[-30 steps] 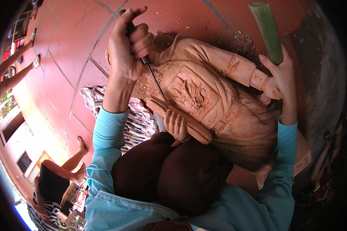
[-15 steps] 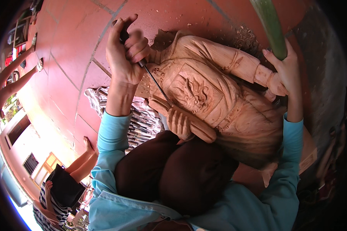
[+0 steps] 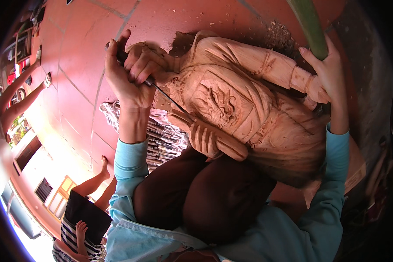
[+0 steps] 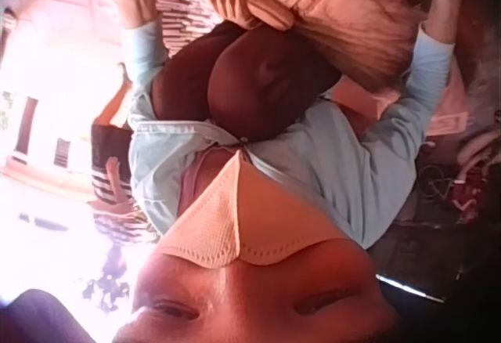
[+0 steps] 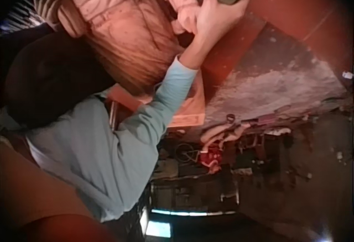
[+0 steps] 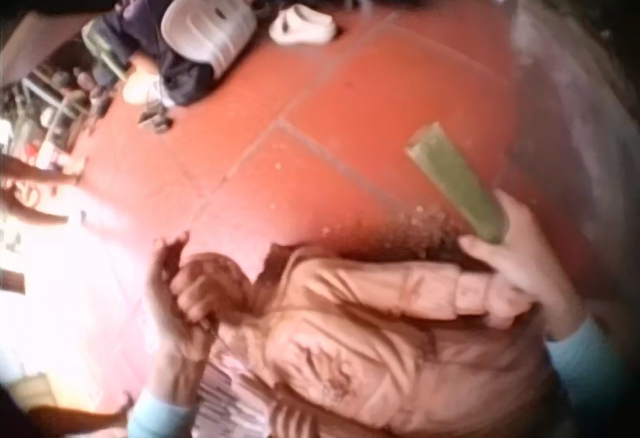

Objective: The person carves a wooden statue of a seated figure using a chisel and a mallet. They repeatedly strike the chisel to shape the torso and clothing details, occasionally switching tools from a nearby set.

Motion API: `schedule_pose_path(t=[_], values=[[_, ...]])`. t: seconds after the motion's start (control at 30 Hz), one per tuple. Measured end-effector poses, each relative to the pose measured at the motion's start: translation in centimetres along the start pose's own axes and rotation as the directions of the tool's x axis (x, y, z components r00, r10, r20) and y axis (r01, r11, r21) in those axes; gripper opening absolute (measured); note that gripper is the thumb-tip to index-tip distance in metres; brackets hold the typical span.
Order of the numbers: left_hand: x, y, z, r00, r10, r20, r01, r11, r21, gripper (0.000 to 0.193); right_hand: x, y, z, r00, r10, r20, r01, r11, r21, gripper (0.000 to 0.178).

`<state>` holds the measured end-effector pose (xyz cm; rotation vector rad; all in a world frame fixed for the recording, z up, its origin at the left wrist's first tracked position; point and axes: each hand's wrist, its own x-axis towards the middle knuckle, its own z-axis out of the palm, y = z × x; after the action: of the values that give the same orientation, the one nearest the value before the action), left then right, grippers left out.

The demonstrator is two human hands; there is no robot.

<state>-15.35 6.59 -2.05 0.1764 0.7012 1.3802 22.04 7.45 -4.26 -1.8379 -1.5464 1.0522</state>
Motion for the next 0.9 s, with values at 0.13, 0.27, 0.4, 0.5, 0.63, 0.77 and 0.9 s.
schedule_pose_path(t=[0.13, 0.27, 0.4, 0.5, 0.63, 0.77, 0.9], values=[[0.2, 0.6, 1.0, 0.984, -0.031, 0.175, 0.035, 0.999, -0.019, 0.042, -0.1, 0.3, 0.1, 1.000, 0.024, -0.013, -0.023, 0.999, 0.032, 0.036], [1.2, 2.3, 3.1, 0.982, 0.072, 0.176, -0.051, 0.991, -0.120, 0.043, -0.2, 0.2, 0.2, 0.999, 0.033, -0.018, -0.032, 0.999, 0.040, 0.040], [1.0, 2.1, 4.1, 0.985, -0.002, 0.172, -0.050, 0.952, 0.301, 0.041, -0.3, -0.1, 0.3, 0.994, 0.109, -0.031, -0.106, 0.991, 0.085, 0.039], [0.5, 1.5, 4.7, 0.993, 0.031, 0.114, -0.068, 0.939, 0.338, 0.042, -0.4, -0.2, 0.1, 0.987, 0.162, -0.018, -0.161, 0.985, 0.066, 0.036], [0.4, 1.1, 5.9, 0.986, -0.007, 0.167, -0.054, 0.932, 0.357, 0.044, -0.5, -0.1, 0.1, 0.995, 0.095, -0.008, -0.094, 0.992, 0.084, 0.033], [0.5, 0.8, 7.2, 0.984, -0.049, 0.173, -0.023, 0.922, 0.387, 0.046, -0.5, 0.1, 0.1, 0.998, 0.063, 0.000, -0.062, 0.995, 0.078, 0.032], [0.5, 0.4, 7.6, 0.983, -0.075, 0.168, -0.008, 0.894, 0.448, 0.047, -0.5, 0.1, 0.1, 0.997, 0.081, 0.005, -0.081, 0.994, 0.071, 0.032]])
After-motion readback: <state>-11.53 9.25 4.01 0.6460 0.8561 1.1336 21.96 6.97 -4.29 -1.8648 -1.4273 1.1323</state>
